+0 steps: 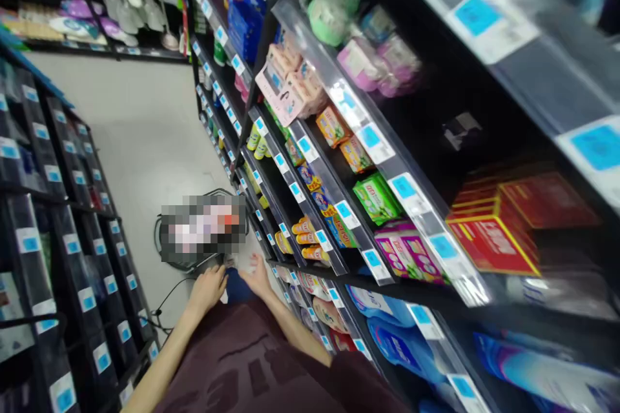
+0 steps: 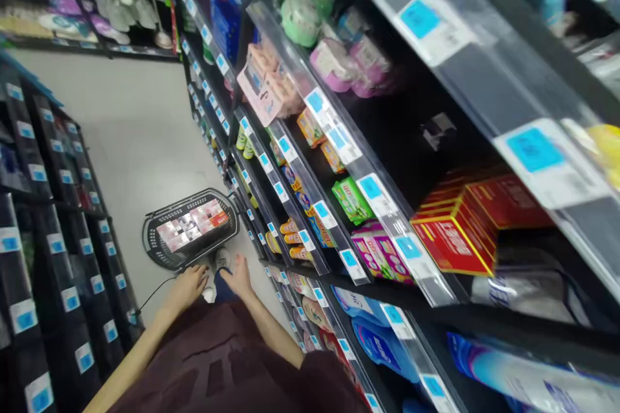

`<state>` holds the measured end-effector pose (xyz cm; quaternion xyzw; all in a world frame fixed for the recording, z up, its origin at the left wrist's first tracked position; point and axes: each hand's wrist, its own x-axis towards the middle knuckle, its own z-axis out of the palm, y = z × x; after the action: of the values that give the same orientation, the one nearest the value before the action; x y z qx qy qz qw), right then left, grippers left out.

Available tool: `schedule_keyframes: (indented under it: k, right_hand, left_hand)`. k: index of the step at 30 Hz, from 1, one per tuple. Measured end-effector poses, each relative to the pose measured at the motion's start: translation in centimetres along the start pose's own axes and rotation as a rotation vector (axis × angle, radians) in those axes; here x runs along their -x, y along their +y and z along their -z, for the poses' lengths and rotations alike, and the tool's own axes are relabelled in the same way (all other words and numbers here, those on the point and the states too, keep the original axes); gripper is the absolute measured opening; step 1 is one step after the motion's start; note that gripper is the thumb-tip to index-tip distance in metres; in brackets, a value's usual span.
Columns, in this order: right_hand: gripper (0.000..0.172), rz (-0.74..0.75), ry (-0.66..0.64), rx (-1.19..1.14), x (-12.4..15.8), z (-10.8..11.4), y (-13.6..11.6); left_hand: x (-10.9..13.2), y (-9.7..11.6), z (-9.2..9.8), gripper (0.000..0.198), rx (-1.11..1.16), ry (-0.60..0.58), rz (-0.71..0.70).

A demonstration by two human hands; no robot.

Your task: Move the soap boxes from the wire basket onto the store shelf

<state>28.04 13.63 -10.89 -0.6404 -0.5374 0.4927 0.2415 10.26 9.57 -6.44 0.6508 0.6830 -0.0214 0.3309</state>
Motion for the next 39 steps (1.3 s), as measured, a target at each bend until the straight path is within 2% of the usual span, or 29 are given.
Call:
schedule_keyframes:
  k: [5, 11, 14, 17, 20, 22, 26, 30, 35, 39]
  right_hand:
    - [0.09, -0.001, -0.106, 0.166, -6.8, -0.7, -0.6]
    - [0.099, -0.01, -0.244, 0.435, -13.9, -3.3, -0.3]
    - [0.102, -0.058, -0.283, 0.537, -17.3, -5.6, 0.7]
    - [0.102, -0.102, -0.333, 0.646, -20.6, -8.2, 2.1]
    - [0.103, -0.147, -0.362, 0.754, -23.7, -11.2, 3.7]
    - [0.106, -0.173, -0.363, 0.814, -25.5, -13.1, 4.7]
    - [0.109, -0.213, -0.348, 0.884, -28.0, -16.3, 6.7]
    - [0.107, -0.217, -0.354, 0.897, -29.3, -18.1, 8.3]
    - [0.099, -0.257, -0.355, 0.909, -30.2, -18.5, 8.7]
    - [0.094, -0.293, -0.434, 0.894, -30.4, -17.6, 7.0]
  left_hand:
    - [-1.0, 0.5, 0.9, 0.039, 0.134, -0.017, 0.158]
    - [1.8, -0.1, -0.4, 0.038, 0.269, -0.013, 0.418]
    - [3.8, -0.7, -2.7, 0.038, 0.382, 0.023, 0.562]
    - [5.5, -0.6, -6.1, 0.041, 0.574, 0.131, 0.726]
    - [6.6, 0.7, -9.2, 0.044, 0.716, 0.234, 0.857]
    - [7.0, 1.8, -10.5, 0.045, 0.815, 0.261, 0.914]
    - [6.8, 2.9, -11.9, 0.046, 0.97, 0.223, 0.97]
    - [6.1, 2.3, -13.0, 0.046, 0.991, 0.153, 1.013]
    - [5.5, 1.7, -13.7, 0.044, 1.014, 0.073, 0.978]
    - [6.0, 1.0, -13.3, 0.043, 1.024, 0.079, 0.932]
